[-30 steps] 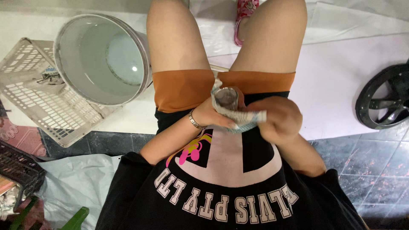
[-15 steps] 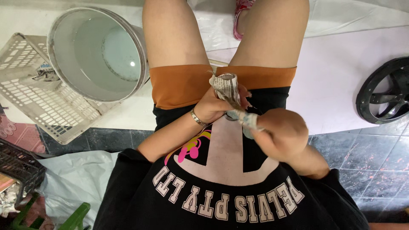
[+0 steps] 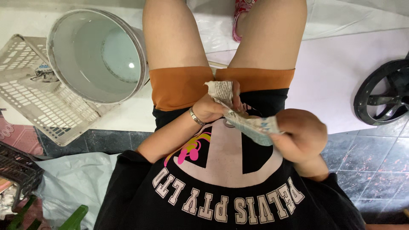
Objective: The person sits on the floor and folds sheets of newspaper into small, compact bundles. They repeatedly pick up a sheet, fold it multiple times, and place the finished bundle on a nearby shelf.
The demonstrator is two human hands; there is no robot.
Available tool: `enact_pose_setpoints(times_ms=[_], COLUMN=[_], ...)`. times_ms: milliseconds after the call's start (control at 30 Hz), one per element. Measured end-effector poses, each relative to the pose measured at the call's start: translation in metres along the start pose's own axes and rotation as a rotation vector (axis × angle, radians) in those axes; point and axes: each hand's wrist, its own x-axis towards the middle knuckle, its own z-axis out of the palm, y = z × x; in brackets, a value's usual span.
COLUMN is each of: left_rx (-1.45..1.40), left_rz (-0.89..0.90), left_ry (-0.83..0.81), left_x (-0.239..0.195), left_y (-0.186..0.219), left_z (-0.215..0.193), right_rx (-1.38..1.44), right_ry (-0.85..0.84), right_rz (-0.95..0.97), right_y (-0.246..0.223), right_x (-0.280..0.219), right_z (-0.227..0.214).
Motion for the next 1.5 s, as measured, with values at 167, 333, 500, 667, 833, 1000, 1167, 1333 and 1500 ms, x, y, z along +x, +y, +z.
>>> enact_pose_setpoints(times_ms=[167,333,500,667,833,1000,1167,1333,1500], left_rx=[-0.022,0.079,0.433,0.483,0.425,0.723,0.829,0.28,0.576], left_rz=[0.019,-0.056,-0.238,-0.24,-0.247,-0.188,-0.32,-0.078,0.009], left_ry=[0.023,0.107,0.092,-0.012,-0.117,-0.191,0.012,0.141,0.129], left_x=[0.006,0.003,-0.003,-0.005,-0.008,-0.015,-0.018,0.016,0.054], left_y=[0.002,0.002,-0.003,-0.006,-0.014,-0.033,-0.046,-0.023,0.021], left_z=[0.007,0.006,0.003,0.007,-0.009,-0.041,-0.062,-0.055,-0.054], right_rx=[0.23,0.488,0.572,0.943,0.399,0.319,0.279,0.155,0.164], right_ry=[0.215,0.133,-0.481,-0.378,-0.257,-0.607,-0.589,-0.329,-0.048], right_rz=[0.211,0.231,0.038,0.261,0.399,0.129,0.309,0.161,0.195], right_y=[0.029,0.053,0.076,0.083,0.068,0.069,0.075,0.095,0.136], right_x=[-0.017,-0.023,-0.005,-0.018,0.014,0.039,0.045,0.038,0.006], right_z=[0.007,-0.004,-0.046,-0.012,0.039,0.052,0.04,0.031,0.046])
